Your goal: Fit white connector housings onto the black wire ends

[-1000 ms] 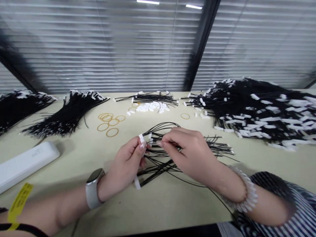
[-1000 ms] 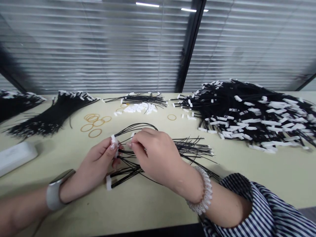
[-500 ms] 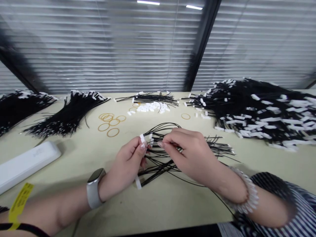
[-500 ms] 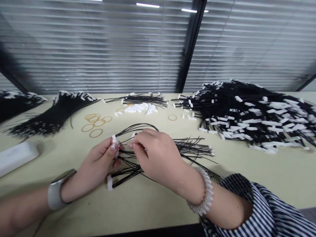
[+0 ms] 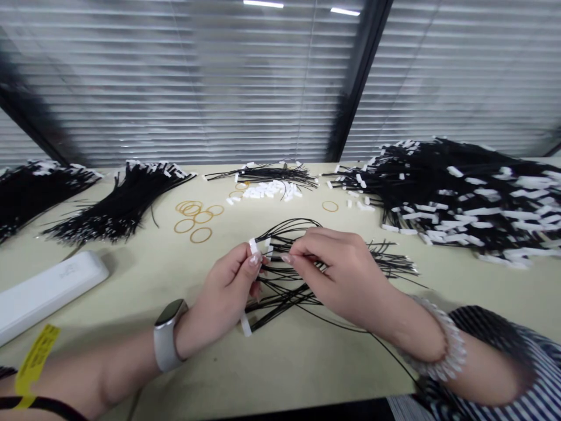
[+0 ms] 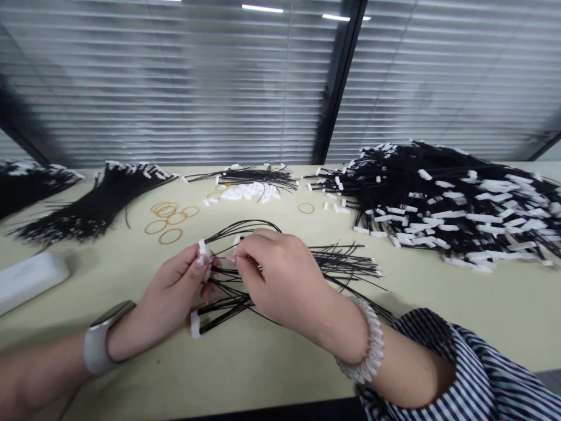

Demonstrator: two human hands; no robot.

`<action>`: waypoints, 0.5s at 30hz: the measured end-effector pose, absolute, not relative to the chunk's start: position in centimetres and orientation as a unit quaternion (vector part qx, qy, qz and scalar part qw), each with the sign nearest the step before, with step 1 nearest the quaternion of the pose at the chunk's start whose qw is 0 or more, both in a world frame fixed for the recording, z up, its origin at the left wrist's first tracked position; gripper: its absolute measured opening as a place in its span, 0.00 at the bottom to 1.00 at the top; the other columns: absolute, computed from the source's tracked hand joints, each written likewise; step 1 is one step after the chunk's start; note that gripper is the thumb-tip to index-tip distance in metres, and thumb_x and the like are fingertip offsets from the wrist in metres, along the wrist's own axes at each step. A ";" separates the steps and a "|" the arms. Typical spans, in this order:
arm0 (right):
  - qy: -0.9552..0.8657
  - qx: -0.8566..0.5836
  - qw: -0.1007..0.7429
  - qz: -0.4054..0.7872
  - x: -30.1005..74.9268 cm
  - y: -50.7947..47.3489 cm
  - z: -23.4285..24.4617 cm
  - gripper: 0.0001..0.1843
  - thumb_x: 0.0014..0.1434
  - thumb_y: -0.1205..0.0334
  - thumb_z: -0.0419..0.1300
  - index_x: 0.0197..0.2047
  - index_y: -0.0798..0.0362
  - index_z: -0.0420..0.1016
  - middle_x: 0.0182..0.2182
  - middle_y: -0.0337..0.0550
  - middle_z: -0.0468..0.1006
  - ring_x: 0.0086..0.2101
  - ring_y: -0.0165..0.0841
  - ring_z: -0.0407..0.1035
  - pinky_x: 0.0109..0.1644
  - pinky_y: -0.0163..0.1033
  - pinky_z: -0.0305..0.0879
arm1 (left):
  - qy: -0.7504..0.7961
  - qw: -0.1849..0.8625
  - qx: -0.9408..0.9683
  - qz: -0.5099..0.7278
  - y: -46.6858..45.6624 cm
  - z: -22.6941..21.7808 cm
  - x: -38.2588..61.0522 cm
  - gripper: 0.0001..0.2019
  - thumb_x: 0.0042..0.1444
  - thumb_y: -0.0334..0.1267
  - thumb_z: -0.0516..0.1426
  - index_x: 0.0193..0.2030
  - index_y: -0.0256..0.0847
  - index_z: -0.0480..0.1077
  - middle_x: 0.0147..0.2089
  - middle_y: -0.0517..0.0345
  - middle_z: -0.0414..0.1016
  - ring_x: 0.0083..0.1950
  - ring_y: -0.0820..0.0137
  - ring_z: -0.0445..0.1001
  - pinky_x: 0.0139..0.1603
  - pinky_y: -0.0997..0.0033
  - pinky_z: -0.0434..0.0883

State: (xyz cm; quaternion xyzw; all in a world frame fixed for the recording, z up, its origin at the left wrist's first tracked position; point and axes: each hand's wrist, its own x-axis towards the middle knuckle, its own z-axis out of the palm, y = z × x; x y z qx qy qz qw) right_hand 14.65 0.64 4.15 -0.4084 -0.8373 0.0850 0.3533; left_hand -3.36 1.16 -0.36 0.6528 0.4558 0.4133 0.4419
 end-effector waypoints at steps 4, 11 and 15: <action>-0.844 -0.406 0.339 0.088 14.6 0.7 4.2 0.07 0.55 0.71 0.53 0.27 0.56 0.69 0.24 0.36 0.70 0.27 0.23 0.62 0.32 0.30 0.57 | 0.459 0.446 0.652 0.406 1.0 -0.4 -3.3 0.14 0.61 0.46 0.45 0.30 0.40 0.60 0.21 0.65 0.61 0.22 0.77 0.63 0.21 0.79 0.62; -0.844 -0.431 0.311 0.078 14.6 0.9 4.0 0.08 0.58 0.68 0.51 0.31 0.55 0.70 0.28 0.38 0.72 0.29 0.25 0.63 0.34 0.32 0.58 | 0.455 0.459 0.654 0.392 0.7 0.2 -3.1 0.12 0.60 0.43 0.46 0.32 0.38 0.62 0.26 0.64 0.61 0.22 0.78 0.63 0.19 0.80 0.61; -0.846 -0.438 0.297 0.064 14.5 0.7 3.4 0.09 0.59 0.67 0.51 0.31 0.55 0.70 0.28 0.39 0.71 0.29 0.26 0.63 0.34 0.33 0.58 | 0.467 0.455 0.658 0.378 0.6 0.4 -3.0 0.12 0.59 0.43 0.46 0.31 0.38 0.62 0.24 0.64 0.60 0.21 0.78 0.63 0.17 0.81 0.60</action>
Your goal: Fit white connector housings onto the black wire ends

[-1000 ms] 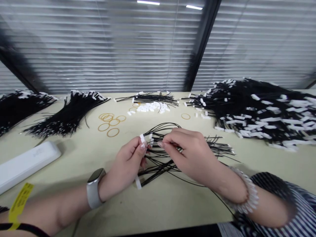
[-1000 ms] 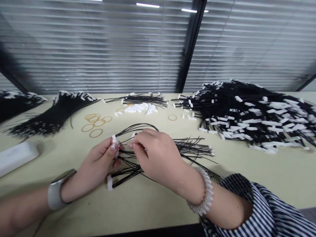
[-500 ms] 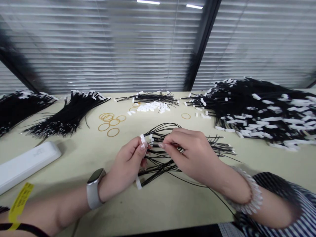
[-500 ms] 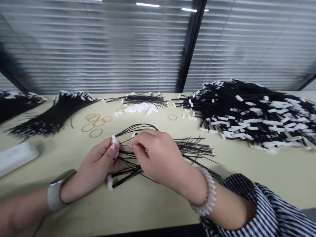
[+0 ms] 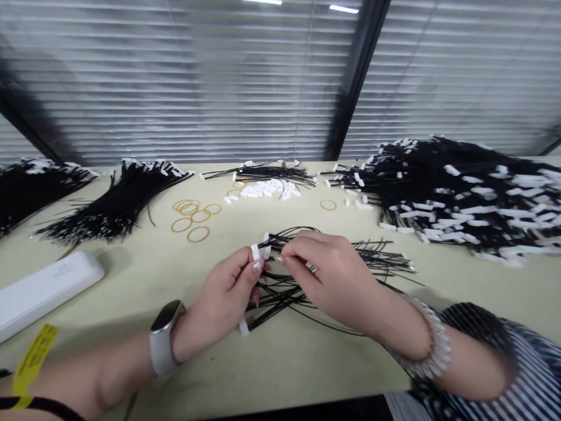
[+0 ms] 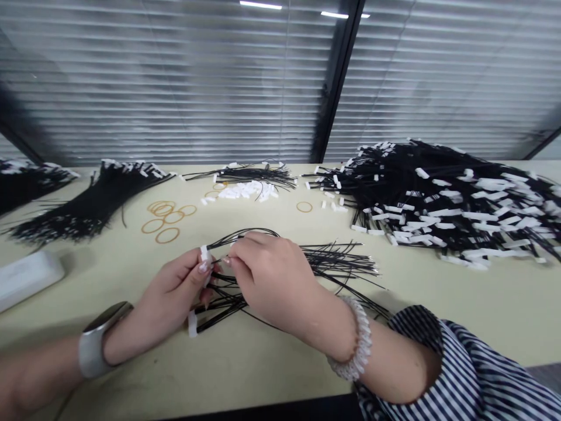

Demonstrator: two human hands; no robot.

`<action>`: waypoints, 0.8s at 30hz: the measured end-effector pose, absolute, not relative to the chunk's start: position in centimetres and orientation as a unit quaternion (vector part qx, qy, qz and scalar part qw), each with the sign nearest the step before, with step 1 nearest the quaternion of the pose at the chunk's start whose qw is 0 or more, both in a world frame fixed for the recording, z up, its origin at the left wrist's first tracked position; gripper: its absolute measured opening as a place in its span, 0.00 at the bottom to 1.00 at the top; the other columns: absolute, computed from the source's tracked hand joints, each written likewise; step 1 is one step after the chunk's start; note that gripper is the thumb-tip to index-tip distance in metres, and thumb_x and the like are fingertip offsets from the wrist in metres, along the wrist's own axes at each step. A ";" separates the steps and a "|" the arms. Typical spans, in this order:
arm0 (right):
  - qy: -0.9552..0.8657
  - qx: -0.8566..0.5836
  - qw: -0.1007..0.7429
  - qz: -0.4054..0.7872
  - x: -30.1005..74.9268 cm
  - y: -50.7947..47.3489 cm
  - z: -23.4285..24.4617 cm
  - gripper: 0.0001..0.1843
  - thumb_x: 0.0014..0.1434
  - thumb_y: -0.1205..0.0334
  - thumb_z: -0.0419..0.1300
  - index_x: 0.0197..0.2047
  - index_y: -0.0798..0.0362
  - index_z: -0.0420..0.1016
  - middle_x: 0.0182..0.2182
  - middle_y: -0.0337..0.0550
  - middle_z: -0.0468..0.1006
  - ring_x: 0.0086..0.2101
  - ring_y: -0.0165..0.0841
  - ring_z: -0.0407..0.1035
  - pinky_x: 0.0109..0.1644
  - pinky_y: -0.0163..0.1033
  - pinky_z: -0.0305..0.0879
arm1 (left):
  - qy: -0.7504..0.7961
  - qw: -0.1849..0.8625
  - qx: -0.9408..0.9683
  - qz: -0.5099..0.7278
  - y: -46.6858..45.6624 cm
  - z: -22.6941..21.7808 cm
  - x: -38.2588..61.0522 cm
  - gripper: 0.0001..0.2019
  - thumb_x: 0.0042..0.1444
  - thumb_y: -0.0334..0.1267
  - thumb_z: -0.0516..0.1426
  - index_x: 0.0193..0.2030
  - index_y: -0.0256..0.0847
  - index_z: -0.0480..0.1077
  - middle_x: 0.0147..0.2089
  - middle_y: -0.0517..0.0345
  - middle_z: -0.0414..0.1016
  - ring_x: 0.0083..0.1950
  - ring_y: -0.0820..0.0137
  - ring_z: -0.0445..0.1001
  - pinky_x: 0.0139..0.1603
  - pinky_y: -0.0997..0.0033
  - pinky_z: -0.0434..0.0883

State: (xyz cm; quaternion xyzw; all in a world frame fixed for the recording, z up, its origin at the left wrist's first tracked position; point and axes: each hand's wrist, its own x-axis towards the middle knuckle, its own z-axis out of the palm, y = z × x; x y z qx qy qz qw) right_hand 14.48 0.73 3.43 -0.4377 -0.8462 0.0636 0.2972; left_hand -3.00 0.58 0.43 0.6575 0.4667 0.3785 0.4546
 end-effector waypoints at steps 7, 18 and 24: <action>-0.847 -0.426 0.310 0.075 14.6 0.9 3.6 0.09 0.58 0.69 0.51 0.32 0.55 0.71 0.28 0.39 0.72 0.30 0.26 0.64 0.35 0.33 0.59 | 0.467 0.475 0.642 0.379 0.6 0.8 -2.7 0.11 0.59 0.42 0.47 0.31 0.37 0.63 0.25 0.64 0.61 0.20 0.79 0.63 0.17 0.81 0.60; -0.796 -0.516 0.278 0.149 18.6 3.5 5.8 0.17 0.60 0.58 0.51 0.20 0.53 0.63 0.17 0.35 0.62 0.20 0.24 0.55 0.23 0.33 0.52 | 0.467 0.538 0.494 0.498 2.4 -1.1 -3.6 0.15 0.57 0.49 0.52 0.33 0.37 0.66 0.31 0.61 0.64 0.26 0.78 0.65 0.27 0.78 0.66; -0.850 -0.452 0.101 0.250 18.3 3.3 5.3 0.14 0.59 0.56 0.52 0.27 0.54 0.72 0.21 0.35 0.71 0.22 0.23 0.60 0.25 0.31 0.56 | 0.458 0.550 0.461 0.525 2.6 -1.4 -3.6 0.14 0.55 0.49 0.54 0.33 0.38 0.66 0.32 0.62 0.64 0.27 0.78 0.65 0.27 0.77 0.66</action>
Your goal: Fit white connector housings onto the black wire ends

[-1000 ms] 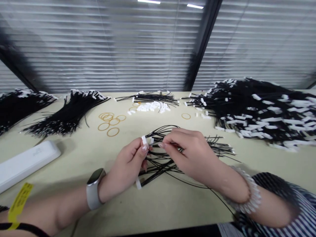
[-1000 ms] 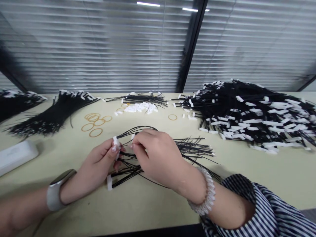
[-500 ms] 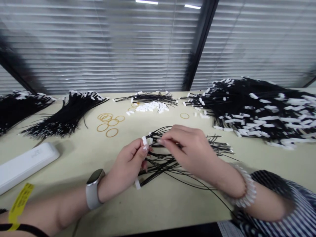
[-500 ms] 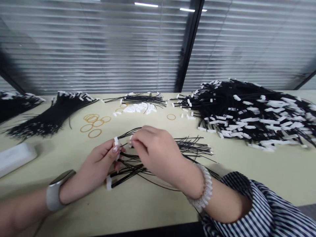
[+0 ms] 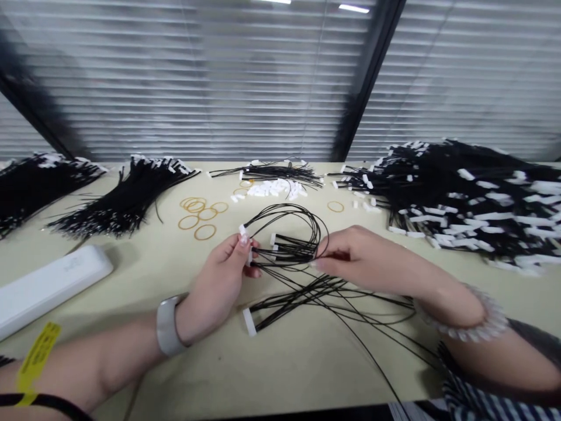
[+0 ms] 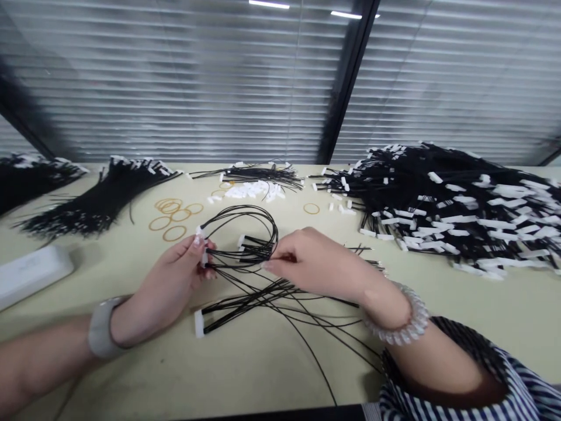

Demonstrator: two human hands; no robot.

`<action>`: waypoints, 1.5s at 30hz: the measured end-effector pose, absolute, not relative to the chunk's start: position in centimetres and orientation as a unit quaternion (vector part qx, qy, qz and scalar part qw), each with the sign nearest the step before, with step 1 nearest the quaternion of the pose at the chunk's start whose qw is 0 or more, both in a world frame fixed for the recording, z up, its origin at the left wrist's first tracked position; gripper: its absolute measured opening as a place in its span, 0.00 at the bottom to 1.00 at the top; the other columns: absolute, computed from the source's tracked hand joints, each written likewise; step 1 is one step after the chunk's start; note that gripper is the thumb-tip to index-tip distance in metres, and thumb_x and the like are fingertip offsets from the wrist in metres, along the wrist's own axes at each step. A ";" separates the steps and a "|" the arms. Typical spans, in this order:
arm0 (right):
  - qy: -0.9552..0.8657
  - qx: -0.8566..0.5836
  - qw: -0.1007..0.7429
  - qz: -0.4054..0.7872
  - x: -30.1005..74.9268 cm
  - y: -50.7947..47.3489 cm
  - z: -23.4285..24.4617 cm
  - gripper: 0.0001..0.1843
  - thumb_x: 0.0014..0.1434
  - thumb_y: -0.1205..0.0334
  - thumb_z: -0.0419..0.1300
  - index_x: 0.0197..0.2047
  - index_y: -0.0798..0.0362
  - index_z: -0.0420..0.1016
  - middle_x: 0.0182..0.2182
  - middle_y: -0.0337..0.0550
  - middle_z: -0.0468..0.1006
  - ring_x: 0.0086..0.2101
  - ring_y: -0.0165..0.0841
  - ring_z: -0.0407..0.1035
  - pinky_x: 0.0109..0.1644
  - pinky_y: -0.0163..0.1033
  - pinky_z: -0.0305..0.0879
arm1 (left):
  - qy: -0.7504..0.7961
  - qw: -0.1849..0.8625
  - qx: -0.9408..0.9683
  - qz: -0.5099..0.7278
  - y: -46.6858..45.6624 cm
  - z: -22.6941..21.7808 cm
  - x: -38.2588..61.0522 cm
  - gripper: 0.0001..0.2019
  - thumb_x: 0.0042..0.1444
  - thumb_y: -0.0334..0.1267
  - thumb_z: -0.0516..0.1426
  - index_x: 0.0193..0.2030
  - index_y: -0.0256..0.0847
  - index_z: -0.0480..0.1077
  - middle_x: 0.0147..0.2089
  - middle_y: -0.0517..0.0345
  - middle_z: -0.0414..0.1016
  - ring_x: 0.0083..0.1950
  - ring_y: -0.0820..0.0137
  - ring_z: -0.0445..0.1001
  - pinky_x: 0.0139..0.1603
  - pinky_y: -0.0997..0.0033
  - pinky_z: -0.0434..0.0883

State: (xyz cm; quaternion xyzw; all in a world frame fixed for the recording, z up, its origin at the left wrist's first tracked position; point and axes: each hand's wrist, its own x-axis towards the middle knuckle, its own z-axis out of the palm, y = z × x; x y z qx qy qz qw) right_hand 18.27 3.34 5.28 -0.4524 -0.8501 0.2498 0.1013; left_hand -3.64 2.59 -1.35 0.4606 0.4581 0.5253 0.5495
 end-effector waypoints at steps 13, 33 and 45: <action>-0.866 -0.438 0.140 0.194 16.5 1.5 5.0 0.16 0.59 0.63 0.50 0.19 0.54 0.60 0.16 0.32 0.63 0.19 0.22 0.54 0.23 0.31 0.49 | 0.460 0.566 0.393 0.560 2.6 -0.4 -3.3 0.13 0.54 0.47 0.55 0.32 0.37 0.64 0.31 0.62 0.65 0.28 0.76 0.69 0.29 0.73 0.71; -0.815 -0.513 0.169 0.208 14.6 -0.2 3.2 0.09 0.58 0.57 0.53 0.41 0.49 0.65 0.17 0.31 0.67 0.23 0.29 0.59 0.33 0.36 0.56 | 0.480 0.601 0.341 0.540 3.0 0.2 -3.2 0.10 0.57 0.42 0.51 0.32 0.38 0.65 0.25 0.65 0.61 0.17 0.82 0.59 0.16 0.81 0.57; -0.863 -0.439 0.174 0.180 14.3 -0.5 3.4 0.11 0.59 0.51 0.53 0.34 0.48 0.70 0.19 0.31 0.68 0.21 0.25 0.59 0.29 0.34 0.53 | 0.470 0.521 0.466 0.539 2.7 -0.7 -3.6 0.14 0.56 0.50 0.52 0.33 0.39 0.65 0.24 0.65 0.63 0.19 0.79 0.63 0.18 0.80 0.63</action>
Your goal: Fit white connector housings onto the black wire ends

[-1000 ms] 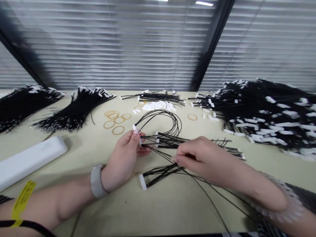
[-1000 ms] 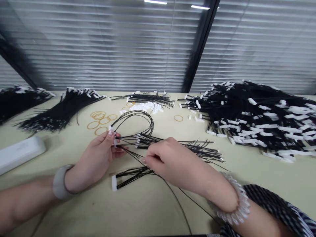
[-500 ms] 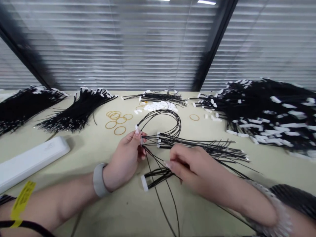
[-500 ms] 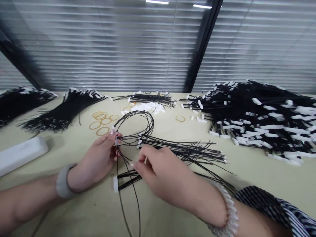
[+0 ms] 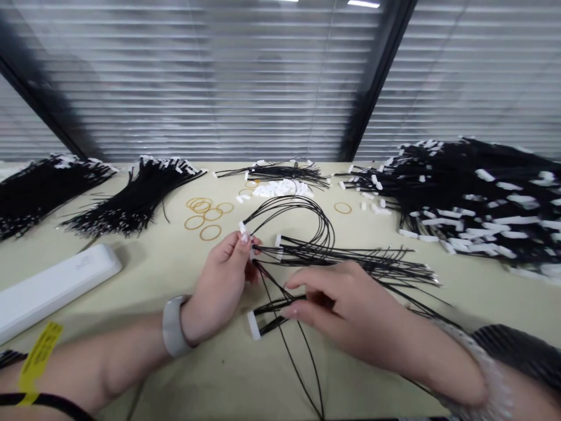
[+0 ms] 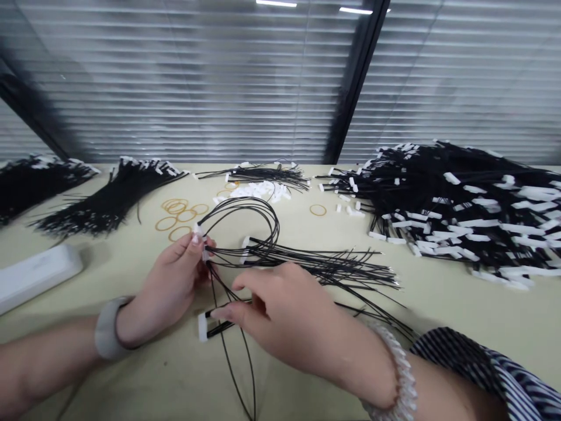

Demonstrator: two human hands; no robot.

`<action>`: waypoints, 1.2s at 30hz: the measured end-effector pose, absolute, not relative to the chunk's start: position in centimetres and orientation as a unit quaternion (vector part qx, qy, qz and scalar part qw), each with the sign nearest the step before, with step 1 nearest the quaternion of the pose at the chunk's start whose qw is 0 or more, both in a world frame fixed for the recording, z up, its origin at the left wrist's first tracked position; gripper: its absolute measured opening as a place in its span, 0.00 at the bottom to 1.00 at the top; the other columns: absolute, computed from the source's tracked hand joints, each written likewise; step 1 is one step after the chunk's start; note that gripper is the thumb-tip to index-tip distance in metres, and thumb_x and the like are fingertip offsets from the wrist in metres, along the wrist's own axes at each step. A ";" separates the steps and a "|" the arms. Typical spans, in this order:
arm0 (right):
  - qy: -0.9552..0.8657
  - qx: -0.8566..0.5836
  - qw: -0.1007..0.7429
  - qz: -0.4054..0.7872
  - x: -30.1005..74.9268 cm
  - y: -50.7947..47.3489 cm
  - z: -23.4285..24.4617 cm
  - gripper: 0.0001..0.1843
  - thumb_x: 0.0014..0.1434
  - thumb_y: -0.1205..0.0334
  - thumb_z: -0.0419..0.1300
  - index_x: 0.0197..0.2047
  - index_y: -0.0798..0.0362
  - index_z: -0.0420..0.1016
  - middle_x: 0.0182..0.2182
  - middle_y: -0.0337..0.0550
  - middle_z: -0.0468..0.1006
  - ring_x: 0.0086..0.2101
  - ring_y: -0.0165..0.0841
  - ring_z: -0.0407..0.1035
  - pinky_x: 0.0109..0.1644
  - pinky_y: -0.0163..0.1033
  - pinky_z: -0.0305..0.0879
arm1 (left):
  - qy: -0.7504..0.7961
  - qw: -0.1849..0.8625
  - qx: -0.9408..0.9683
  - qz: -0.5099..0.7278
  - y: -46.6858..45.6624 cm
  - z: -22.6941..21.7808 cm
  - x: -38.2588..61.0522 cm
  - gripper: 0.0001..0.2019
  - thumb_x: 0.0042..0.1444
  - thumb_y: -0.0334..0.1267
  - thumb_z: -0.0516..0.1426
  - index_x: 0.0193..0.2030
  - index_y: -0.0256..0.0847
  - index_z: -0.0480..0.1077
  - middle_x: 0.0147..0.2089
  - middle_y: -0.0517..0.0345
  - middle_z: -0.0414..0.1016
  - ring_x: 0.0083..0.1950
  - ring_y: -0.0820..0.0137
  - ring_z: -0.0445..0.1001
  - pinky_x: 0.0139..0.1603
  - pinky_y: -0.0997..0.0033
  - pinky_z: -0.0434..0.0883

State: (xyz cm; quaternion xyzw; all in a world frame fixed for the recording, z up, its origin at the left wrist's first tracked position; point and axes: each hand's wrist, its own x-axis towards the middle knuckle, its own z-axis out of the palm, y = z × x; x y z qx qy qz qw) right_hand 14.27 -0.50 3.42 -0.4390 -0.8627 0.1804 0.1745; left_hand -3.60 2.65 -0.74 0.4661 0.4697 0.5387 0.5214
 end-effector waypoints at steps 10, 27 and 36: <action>-0.945 -0.250 0.191 -0.089 13.6 -1.4 2.0 0.10 0.60 0.63 0.50 0.28 0.53 0.65 0.24 0.37 0.69 0.24 0.30 0.60 0.27 0.38 0.49 | 0.487 0.554 0.426 0.523 2.0 -0.2 -3.0 0.13 0.55 0.49 0.53 0.34 0.41 0.64 0.23 0.65 0.66 0.19 0.76 0.67 0.18 0.77 0.67; -0.611 -0.446 0.221 0.615 13.8 0.3 2.7 0.15 0.61 0.54 0.47 0.28 0.54 0.64 0.11 0.29 0.60 0.12 0.21 0.51 0.16 0.27 0.49 | 0.461 0.475 0.507 0.551 2.6 -0.9 -3.8 0.13 0.56 0.48 0.52 0.33 0.39 0.67 0.24 0.64 0.64 0.20 0.79 0.66 0.20 0.80 0.66; -0.628 -0.508 0.168 0.565 13.4 -0.5 2.5 0.18 0.58 0.56 0.49 0.51 0.51 0.64 0.11 0.28 0.64 0.11 0.24 0.56 0.14 0.27 0.53 | 0.478 0.451 0.526 0.540 2.5 -0.9 -3.9 0.14 0.57 0.50 0.51 0.33 0.40 0.65 0.27 0.64 0.65 0.20 0.79 0.66 0.20 0.79 0.66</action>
